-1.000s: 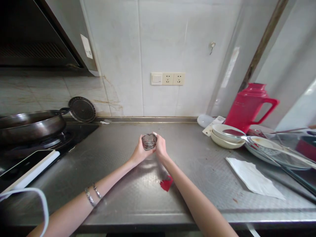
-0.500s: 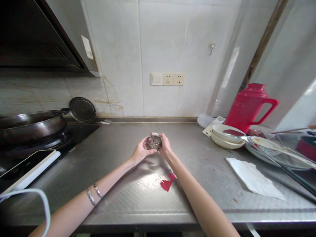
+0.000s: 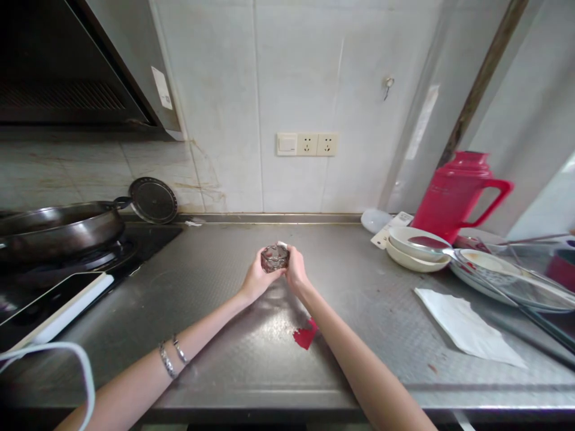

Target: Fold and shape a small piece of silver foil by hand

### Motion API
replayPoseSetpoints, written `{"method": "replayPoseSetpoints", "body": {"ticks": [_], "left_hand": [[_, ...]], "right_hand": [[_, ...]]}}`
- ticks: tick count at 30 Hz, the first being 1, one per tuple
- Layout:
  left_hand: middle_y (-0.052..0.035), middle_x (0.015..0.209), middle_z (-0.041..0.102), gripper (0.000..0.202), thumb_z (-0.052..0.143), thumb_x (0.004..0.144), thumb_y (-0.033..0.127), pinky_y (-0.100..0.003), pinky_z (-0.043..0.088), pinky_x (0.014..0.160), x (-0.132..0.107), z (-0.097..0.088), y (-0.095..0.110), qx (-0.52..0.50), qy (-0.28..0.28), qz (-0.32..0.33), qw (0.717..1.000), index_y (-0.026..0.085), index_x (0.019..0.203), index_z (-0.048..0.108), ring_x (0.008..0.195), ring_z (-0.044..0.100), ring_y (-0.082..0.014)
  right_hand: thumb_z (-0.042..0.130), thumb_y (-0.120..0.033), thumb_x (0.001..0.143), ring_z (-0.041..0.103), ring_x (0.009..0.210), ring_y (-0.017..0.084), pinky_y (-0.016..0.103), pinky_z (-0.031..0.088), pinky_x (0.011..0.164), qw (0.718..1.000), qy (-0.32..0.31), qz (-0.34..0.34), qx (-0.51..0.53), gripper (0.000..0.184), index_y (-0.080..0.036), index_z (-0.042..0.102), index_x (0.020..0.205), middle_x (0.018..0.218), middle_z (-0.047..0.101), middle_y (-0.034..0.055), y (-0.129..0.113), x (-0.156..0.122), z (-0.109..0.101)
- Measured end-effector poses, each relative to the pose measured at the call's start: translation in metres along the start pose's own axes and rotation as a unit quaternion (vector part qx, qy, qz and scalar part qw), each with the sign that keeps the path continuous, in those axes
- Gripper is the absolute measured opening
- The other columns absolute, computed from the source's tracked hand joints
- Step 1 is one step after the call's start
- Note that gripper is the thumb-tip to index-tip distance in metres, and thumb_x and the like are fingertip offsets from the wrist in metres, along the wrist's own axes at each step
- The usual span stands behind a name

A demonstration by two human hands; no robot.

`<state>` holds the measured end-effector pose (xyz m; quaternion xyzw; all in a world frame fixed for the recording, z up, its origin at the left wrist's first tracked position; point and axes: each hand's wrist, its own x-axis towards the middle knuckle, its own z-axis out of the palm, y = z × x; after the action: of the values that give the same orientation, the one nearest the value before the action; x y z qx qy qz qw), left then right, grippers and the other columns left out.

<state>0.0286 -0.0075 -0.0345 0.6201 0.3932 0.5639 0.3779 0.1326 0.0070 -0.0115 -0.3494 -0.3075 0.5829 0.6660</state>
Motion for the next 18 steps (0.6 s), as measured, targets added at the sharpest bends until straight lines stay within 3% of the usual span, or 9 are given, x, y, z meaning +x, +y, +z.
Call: {"method": "replayPoseSetpoints", "body": {"ticks": [6,10,15,18], "left_hand": [[-0.0149,0.117,0.059,0.08,0.083,0.053,0.025,-0.042,0.042,0.096,0.001,-0.003,0.002,0.044,0.07,0.011,0.997,0.016,0.121,0.041,0.11,0.057,-0.0263],[-0.0168,0.121,0.056,0.084,0.083,0.053,0.029,-0.043,0.04,0.097,0.003,-0.008,0.002,0.083,0.084,0.001,0.993,0.016,0.124,0.04,0.113,0.055,-0.0285],[-0.02,0.126,0.054,0.098,0.085,0.051,0.033,-0.045,0.037,0.101,0.002,-0.008,0.003,0.084,0.038,-0.016,0.996,0.014,0.133,0.033,0.119,0.051,-0.0322],[-0.0172,0.121,0.059,0.078,0.076,0.065,0.03,-0.042,0.04,0.1,0.0,-0.005,0.002,0.028,-0.024,0.001,0.999,0.015,0.131,0.037,0.113,0.056,-0.0278]], "right_hand": [[0.05,-0.034,0.073,0.063,0.087,0.019,0.025,0.048,0.074,0.993,0.002,-0.097,-0.073,0.028,-0.02,0.07,0.083,0.084,0.073,-0.0002,0.014,0.003,-0.003],[0.049,-0.032,0.075,0.061,0.092,0.018,0.024,0.047,0.075,0.989,0.007,-0.114,-0.096,0.026,-0.021,0.07,0.085,0.087,0.073,-0.001,0.021,0.004,-0.003],[0.049,-0.032,0.075,0.062,0.083,0.018,0.023,0.046,0.067,0.99,0.022,-0.101,-0.096,0.026,-0.02,0.07,0.084,0.075,0.072,-0.0017,0.015,0.007,-0.006],[0.05,-0.032,0.072,0.061,0.073,0.017,0.022,0.045,0.06,0.991,0.033,-0.097,-0.085,0.026,-0.019,0.07,0.081,0.066,0.069,-0.0021,0.005,0.011,-0.009]]}}
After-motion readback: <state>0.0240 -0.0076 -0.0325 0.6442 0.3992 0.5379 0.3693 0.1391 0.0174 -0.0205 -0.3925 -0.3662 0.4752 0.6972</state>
